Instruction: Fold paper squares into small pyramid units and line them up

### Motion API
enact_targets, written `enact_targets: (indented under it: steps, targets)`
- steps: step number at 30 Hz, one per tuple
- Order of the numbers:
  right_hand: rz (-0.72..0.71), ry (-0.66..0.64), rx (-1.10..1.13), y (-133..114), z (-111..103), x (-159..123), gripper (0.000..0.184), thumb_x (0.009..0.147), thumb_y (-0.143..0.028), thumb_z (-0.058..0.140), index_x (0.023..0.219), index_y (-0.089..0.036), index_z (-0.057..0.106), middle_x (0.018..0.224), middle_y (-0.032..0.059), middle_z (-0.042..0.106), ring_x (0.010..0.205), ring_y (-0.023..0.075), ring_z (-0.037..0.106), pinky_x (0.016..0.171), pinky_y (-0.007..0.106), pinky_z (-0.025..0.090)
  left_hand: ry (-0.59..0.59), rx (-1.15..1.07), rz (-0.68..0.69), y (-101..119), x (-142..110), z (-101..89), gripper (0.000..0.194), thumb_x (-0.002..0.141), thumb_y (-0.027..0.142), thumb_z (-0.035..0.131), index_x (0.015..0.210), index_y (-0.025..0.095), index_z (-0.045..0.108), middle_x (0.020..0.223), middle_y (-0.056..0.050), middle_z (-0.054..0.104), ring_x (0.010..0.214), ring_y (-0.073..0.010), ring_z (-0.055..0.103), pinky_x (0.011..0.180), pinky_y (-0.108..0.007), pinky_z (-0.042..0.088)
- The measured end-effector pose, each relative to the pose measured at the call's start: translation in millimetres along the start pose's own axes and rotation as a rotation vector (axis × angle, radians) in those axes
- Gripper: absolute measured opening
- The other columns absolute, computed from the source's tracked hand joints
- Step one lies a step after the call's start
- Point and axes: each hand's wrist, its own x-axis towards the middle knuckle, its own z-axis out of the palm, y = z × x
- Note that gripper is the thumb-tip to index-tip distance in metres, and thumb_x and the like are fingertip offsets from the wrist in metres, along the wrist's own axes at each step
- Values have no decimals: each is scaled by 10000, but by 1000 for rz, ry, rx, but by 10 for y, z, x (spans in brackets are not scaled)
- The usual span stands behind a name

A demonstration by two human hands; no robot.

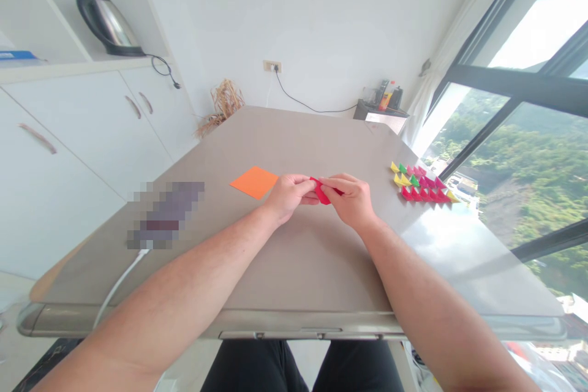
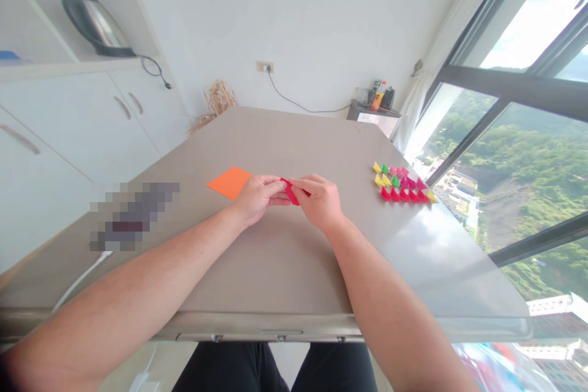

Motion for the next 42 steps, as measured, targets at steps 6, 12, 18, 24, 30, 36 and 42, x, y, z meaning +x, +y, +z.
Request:
enact_targets:
  steps: [6,12,18,24,30,36,42]
  targets:
    - [-74,-43,-2,12,-38,0,261,930,-310,580,1011,-317,827,981,45,763,846,187,701,758,332,564,-42,-7,-2,-19,22,-53,238,818,390,711,825,157,757,856,-104,771,799,-225,758,828,-386,586]
    - [-156,-58,9,-1,-67,2,287,943,-283,553,1030,-308,825,949,55,747,798,169,689,730,314,553,-101,-75,-17,-18,43,-91,219,824,355,697,810,149,770,824,-112,771,786,-237,753,823,-399,585]
    - [-212,-105,-32,15,-79,-10,293,917,-252,559,1045,-298,818,969,64,742,788,161,679,717,302,547,-157,-110,-18,-3,42,-107,230,844,311,628,812,148,785,776,-111,761,745,-225,735,817,-409,587]
    - [-209,-99,-4,-3,-72,-9,289,898,-223,574,1042,-276,818,946,66,738,773,156,679,713,295,551,-135,-110,-19,-27,54,-111,220,830,324,647,783,147,769,766,-105,757,727,-221,729,799,-411,590]
    - [-204,-53,28,24,-47,-6,297,881,-171,590,1050,-267,815,887,47,730,713,132,655,660,272,534,-75,-59,-41,-14,53,-111,207,826,302,621,791,139,743,764,-99,763,730,-225,747,726,-352,583]
    - [-215,-66,42,34,-49,-2,331,879,-130,556,1037,-257,818,861,42,713,669,116,634,620,261,511,-71,-54,-59,-4,54,-113,179,818,274,604,757,155,723,726,-70,750,695,-206,744,655,-297,553]
    - [-146,-78,62,-14,-58,-2,312,859,-146,575,1019,-253,821,773,23,687,638,119,600,619,270,493,-35,83,34,8,34,-85,193,831,271,575,728,175,707,709,-48,743,679,-190,730,628,-286,548]
